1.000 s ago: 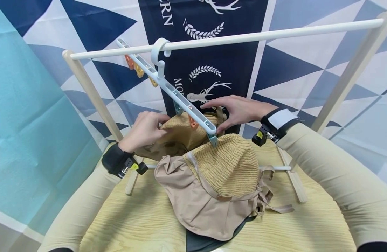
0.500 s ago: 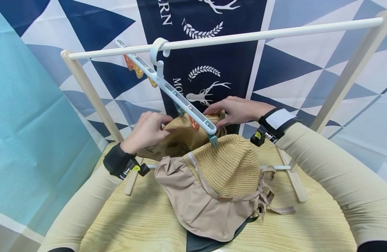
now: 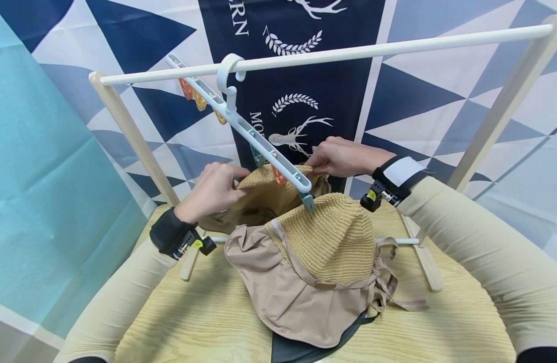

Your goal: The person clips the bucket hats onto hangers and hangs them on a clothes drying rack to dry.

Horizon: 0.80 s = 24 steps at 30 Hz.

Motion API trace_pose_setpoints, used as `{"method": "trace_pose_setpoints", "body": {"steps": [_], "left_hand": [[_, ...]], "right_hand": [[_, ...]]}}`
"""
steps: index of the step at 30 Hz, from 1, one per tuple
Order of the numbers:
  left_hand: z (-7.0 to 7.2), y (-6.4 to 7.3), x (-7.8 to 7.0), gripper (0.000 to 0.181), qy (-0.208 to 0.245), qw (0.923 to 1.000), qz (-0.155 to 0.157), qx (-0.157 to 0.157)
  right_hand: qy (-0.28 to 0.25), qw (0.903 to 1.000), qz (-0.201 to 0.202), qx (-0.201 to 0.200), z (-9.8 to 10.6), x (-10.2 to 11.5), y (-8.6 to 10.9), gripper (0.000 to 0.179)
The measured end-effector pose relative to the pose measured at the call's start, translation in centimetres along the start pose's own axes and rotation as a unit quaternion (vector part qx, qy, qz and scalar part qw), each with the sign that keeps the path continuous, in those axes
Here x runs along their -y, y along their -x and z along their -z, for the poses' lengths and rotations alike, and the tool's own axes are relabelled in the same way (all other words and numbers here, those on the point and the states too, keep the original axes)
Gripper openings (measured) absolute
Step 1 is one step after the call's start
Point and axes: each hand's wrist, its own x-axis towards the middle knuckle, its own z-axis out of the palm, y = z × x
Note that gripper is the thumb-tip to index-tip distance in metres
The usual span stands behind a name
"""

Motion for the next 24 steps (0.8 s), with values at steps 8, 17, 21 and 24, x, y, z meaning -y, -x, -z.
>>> {"method": "trace_pose_setpoints", "body": {"steps": [8, 17, 21, 24], "left_hand": [[-0.2, 0.3, 0.2, 0.033, 0.008, 0.9988, 0.04, 0.028], [-0.3, 1.2, 1.0, 0.05, -0.001, 0.9963, 0.066, 0.056], [-0.2, 1.7, 1.1, 0.049, -0.008, 0.9948, 0.074, 0.07], [-0.3, 1.9, 1.3, 0.041, -0.001, 0.9941, 0.075, 0.079]], "right_hand": [[-0.001, 0.9998, -0.015, -0.015, 0.0, 0.0, 0.4, 0.023], [-0.016, 0.9982, -0.05, -0.028, 0.2, -0.4, 1.1, 0.018], [-0.022, 0.9973, -0.056, -0.042, 0.3, -0.6, 1.4, 0.021], [-0.025, 0.9973, -0.048, -0.05, 0.2, -0.7, 1.6, 0.018]]}}
